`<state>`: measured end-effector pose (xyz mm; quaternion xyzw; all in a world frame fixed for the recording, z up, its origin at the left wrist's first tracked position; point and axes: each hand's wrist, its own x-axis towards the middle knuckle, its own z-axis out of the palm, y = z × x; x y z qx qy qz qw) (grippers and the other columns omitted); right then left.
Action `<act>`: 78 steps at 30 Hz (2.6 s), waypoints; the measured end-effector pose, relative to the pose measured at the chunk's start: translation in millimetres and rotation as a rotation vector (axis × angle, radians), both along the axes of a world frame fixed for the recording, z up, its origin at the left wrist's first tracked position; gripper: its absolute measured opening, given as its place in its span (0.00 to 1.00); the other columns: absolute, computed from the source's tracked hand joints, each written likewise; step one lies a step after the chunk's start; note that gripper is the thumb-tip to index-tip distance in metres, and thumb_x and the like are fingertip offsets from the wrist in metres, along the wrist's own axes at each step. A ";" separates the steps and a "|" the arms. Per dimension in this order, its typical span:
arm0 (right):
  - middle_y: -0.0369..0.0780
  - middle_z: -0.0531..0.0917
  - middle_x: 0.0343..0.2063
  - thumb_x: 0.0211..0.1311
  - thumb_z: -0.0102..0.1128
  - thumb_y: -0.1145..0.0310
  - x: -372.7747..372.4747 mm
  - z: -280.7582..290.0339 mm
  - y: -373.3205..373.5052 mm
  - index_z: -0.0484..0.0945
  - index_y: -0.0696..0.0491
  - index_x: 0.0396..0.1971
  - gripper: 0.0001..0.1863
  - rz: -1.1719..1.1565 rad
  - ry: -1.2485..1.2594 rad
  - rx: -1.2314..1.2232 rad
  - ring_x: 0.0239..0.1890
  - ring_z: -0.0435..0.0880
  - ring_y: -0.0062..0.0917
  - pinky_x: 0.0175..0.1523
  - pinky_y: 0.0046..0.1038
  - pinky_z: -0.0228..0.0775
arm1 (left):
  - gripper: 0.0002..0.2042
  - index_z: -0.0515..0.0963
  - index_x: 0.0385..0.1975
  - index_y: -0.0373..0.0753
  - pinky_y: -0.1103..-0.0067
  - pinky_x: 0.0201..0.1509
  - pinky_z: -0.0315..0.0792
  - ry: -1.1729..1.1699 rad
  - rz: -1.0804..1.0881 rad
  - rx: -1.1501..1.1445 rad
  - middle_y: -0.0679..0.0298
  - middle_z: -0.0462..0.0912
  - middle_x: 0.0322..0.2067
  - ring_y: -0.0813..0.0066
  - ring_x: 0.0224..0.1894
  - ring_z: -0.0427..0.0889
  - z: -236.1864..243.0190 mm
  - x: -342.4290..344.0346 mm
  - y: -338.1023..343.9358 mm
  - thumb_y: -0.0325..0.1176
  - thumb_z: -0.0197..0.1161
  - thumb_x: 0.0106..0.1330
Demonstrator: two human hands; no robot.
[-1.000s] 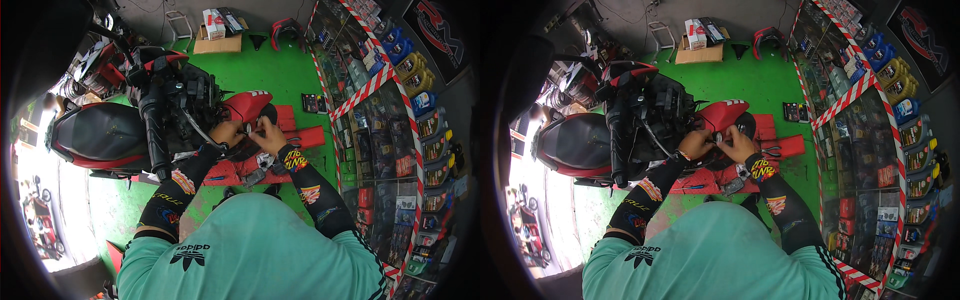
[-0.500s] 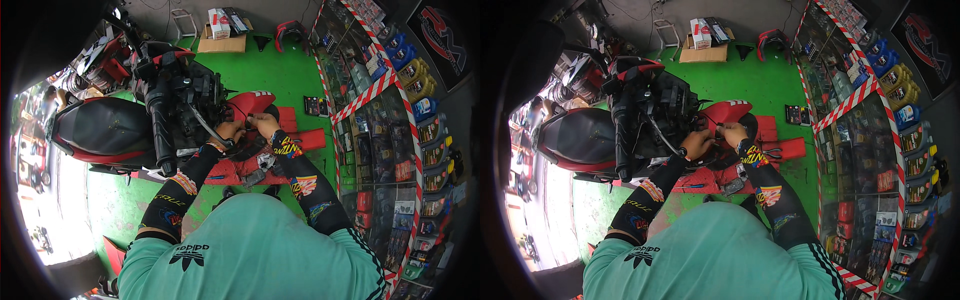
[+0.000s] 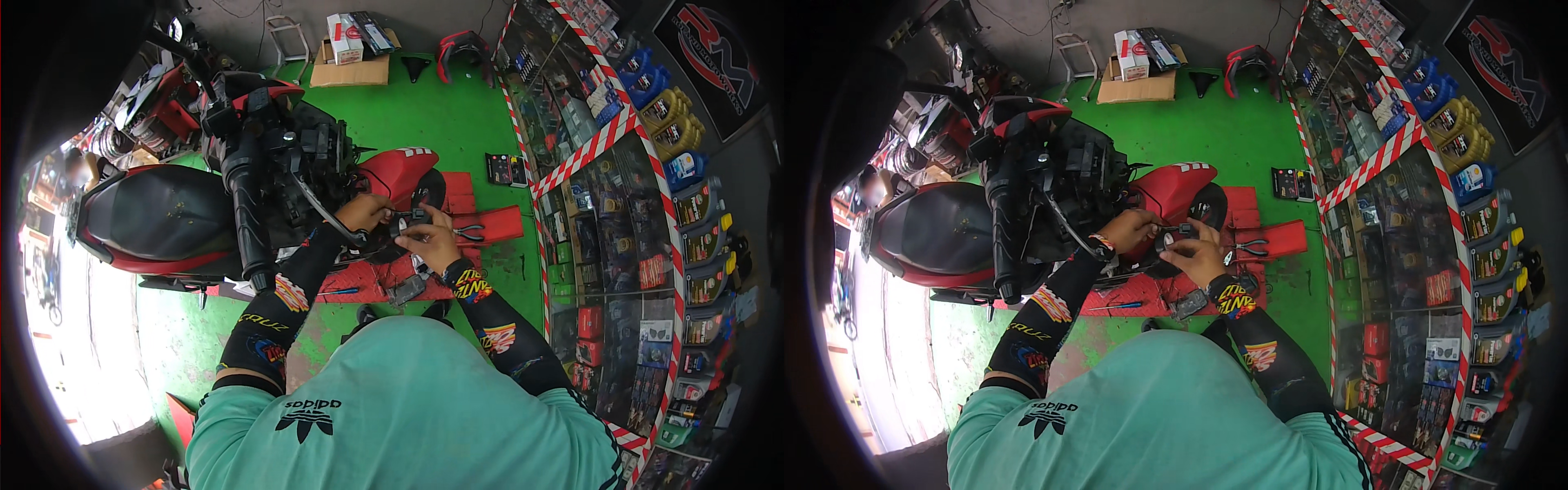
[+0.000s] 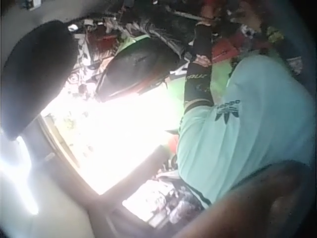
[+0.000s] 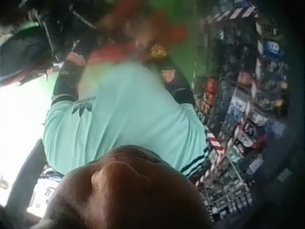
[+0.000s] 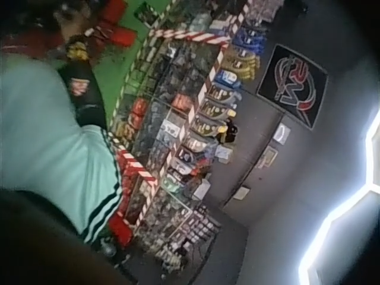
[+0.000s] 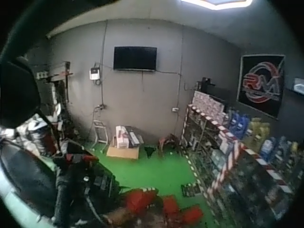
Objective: Repairing and connecting electrical wiring behind the front panel of a motorcycle.
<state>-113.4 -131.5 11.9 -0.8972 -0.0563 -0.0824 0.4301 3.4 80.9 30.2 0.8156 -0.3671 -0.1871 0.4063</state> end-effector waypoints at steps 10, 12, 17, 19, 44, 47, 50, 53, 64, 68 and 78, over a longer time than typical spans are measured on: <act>0.45 0.71 0.64 0.52 0.72 0.58 4.6 -8.7 -4.7 0.87 0.45 0.38 0.14 -0.013 -0.190 -0.186 0.67 0.63 0.44 0.65 0.47 0.56 | 0.11 0.79 0.40 0.31 0.71 0.45 0.78 0.069 0.071 -0.048 0.53 0.87 0.36 0.66 0.41 0.87 4.2 -8.2 -10.1 0.29 0.69 0.61; 0.44 0.76 0.56 0.54 0.70 0.60 11.8 1.0 -10.5 0.81 0.49 0.38 0.15 -0.121 -0.220 0.001 0.60 0.70 0.42 0.62 0.44 0.60 | 0.11 0.79 0.40 0.32 0.70 0.44 0.77 0.043 0.101 -0.030 0.52 0.87 0.34 0.62 0.40 0.87 3.3 -15.7 -12.8 0.29 0.70 0.60; 0.45 0.84 0.35 0.59 0.65 0.59 67.5 17.2 -3.8 0.76 0.50 0.42 0.15 -0.123 -0.160 0.067 0.47 0.81 0.42 0.53 0.42 0.68 | 0.12 0.78 0.36 0.33 0.64 0.40 0.75 -0.316 0.167 -0.029 0.49 0.81 0.33 0.48 0.37 0.82 0.7 -28.9 -18.9 0.29 0.70 0.55; 0.49 0.86 0.34 0.60 0.64 0.52 90.6 13.3 1.9 0.80 0.52 0.43 0.20 -0.050 0.241 -0.225 0.43 0.84 0.46 0.50 0.45 0.71 | 0.11 0.78 0.36 0.33 0.64 0.40 0.75 -0.324 0.171 -0.006 0.49 0.81 0.34 0.48 0.38 0.82 -1.9 -33.1 -20.5 0.29 0.70 0.55; 0.35 0.88 0.35 0.53 0.73 0.66 18.5 28.4 -0.3 0.74 0.50 0.53 0.27 -0.071 -0.115 0.133 0.43 0.81 0.27 0.52 0.34 0.65 | 0.15 0.74 0.52 0.33 0.65 0.40 0.79 -0.084 0.226 -0.154 0.48 0.85 0.31 0.48 0.36 0.86 0.8 -16.0 -14.9 0.24 0.57 0.65; 0.37 0.88 0.39 0.56 0.72 0.70 -2.6 9.3 5.9 0.73 0.53 0.53 0.25 -0.123 0.201 0.598 0.40 0.83 0.22 0.49 0.28 0.70 | 0.12 0.78 0.49 0.32 0.69 0.41 0.77 -0.429 0.080 0.010 0.49 0.84 0.30 0.54 0.35 0.85 -3.0 -13.3 -15.8 0.23 0.56 0.66; 0.39 0.88 0.38 0.57 0.72 0.72 -18.1 -7.5 16.5 0.73 0.57 0.53 0.25 -0.074 0.139 0.701 0.40 0.84 0.19 0.47 0.23 0.72 | 0.09 0.80 0.43 0.30 0.70 0.42 0.76 -0.144 0.107 0.025 0.51 0.84 0.30 0.58 0.35 0.84 -4.3 -8.7 -16.6 0.25 0.56 0.68; 0.40 0.89 0.39 0.57 0.74 0.66 -20.8 -15.1 19.2 0.74 0.57 0.53 0.26 -0.086 0.119 0.577 0.41 0.84 0.24 0.49 0.27 0.72 | 0.10 0.80 0.43 0.29 0.72 0.42 0.76 0.087 0.088 -0.047 0.56 0.83 0.30 0.67 0.33 0.82 -1.4 -6.1 -14.0 0.26 0.56 0.70; 0.40 0.88 0.35 0.58 0.72 0.63 2.9 -37.7 14.0 0.75 0.55 0.45 0.20 -0.061 0.086 0.447 0.36 0.82 0.28 0.43 0.29 0.72 | 0.11 0.80 0.43 0.31 0.73 0.48 0.77 0.068 0.084 -0.003 0.55 0.86 0.36 0.67 0.43 0.85 15.4 -12.7 -20.7 0.29 0.65 0.64; 0.36 0.82 0.30 0.63 0.68 0.65 12.3 -38.0 -1.3 0.69 0.58 0.49 0.21 -0.313 0.177 0.963 0.37 0.80 0.22 0.44 0.24 0.72 | 0.13 0.80 0.41 0.33 0.68 0.47 0.77 -0.215 0.105 0.043 0.51 0.85 0.37 0.53 0.43 0.84 11.8 -22.5 -25.2 0.30 0.67 0.59; 0.35 0.83 0.28 0.61 0.65 0.53 117.8 -7.7 -12.8 0.85 0.53 0.40 0.18 0.227 0.785 0.254 0.28 0.78 0.19 0.30 0.23 0.68 | 0.10 0.75 0.32 0.34 0.61 0.40 0.74 -0.441 0.100 0.016 0.52 0.78 0.35 0.47 0.38 0.79 -4.6 -44.1 -23.2 0.31 0.67 0.56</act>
